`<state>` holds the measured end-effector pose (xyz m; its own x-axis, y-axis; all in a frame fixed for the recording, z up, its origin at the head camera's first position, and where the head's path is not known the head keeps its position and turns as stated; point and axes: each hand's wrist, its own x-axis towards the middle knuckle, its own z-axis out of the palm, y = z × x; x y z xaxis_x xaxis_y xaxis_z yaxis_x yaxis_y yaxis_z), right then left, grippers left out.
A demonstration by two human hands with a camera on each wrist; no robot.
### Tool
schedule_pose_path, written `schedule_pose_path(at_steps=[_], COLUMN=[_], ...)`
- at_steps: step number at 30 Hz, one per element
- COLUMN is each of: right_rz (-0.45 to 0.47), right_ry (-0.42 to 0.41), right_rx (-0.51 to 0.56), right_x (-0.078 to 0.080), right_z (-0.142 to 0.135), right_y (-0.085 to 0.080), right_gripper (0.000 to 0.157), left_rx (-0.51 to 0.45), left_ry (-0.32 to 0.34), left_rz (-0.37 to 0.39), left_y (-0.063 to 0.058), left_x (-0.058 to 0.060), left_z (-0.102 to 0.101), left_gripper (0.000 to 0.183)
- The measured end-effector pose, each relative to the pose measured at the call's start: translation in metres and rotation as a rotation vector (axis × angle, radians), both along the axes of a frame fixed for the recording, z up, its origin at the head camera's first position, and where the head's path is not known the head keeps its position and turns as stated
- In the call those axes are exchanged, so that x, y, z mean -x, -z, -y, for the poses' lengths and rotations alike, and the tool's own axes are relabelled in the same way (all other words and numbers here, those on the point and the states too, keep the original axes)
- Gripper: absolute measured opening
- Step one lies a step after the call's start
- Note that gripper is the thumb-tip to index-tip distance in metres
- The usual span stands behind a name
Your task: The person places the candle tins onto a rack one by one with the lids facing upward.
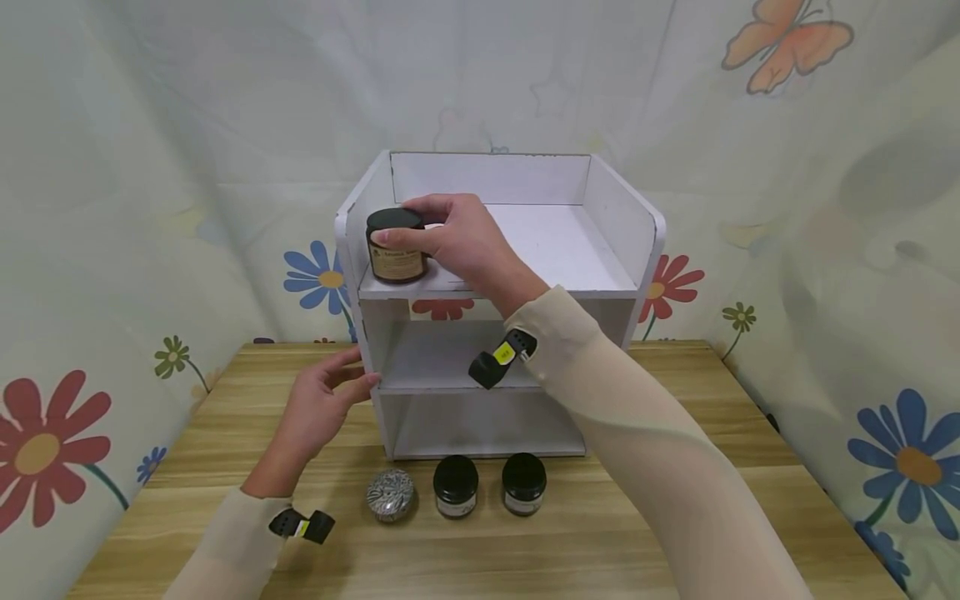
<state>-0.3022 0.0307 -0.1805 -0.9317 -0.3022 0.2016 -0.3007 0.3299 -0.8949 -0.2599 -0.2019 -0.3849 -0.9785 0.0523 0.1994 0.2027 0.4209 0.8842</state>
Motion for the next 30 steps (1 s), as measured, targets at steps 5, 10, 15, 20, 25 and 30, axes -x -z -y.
schedule_pose_path(at_steps=[5,10,15,20,25,30], right_rz=[0.009,0.010,0.010,0.011,0.014,0.005], right_ry=[-0.008,-0.008,-0.009,-0.019,-0.024,-0.029], right_rx=[-0.006,-0.027,-0.048,-0.051,-0.048,-0.022], right_x=[-0.0001,0.0007,0.0009,0.0002,-0.0009,-0.0021], right_z=[0.0008,0.0012,0.0006,-0.0003,-0.0016,-0.0042], right_y=[-0.0011,-0.0016,-0.0022,-0.0025,-0.0020,0.0006], right_gripper=[0.060,0.062,0.065,0.068,0.069,0.068], left_rx=[-0.005,-0.008,-0.006,-0.004,-0.005,-0.012], left_ry=[0.000,-0.001,-0.004,-0.007,-0.006,0.001], left_rz=[0.001,0.004,0.007,0.010,0.009,0.002], left_y=[-0.0003,0.0005,0.0000,-0.0009,-0.0007,-0.0014], left_x=[0.0004,0.0008,0.0003,-0.0005,-0.0003,-0.0006], left_z=[0.0005,0.0004,0.0003,-0.0001,-0.0006,0.0004], left_gripper=[0.060,0.060,0.060,0.061,0.060,0.060])
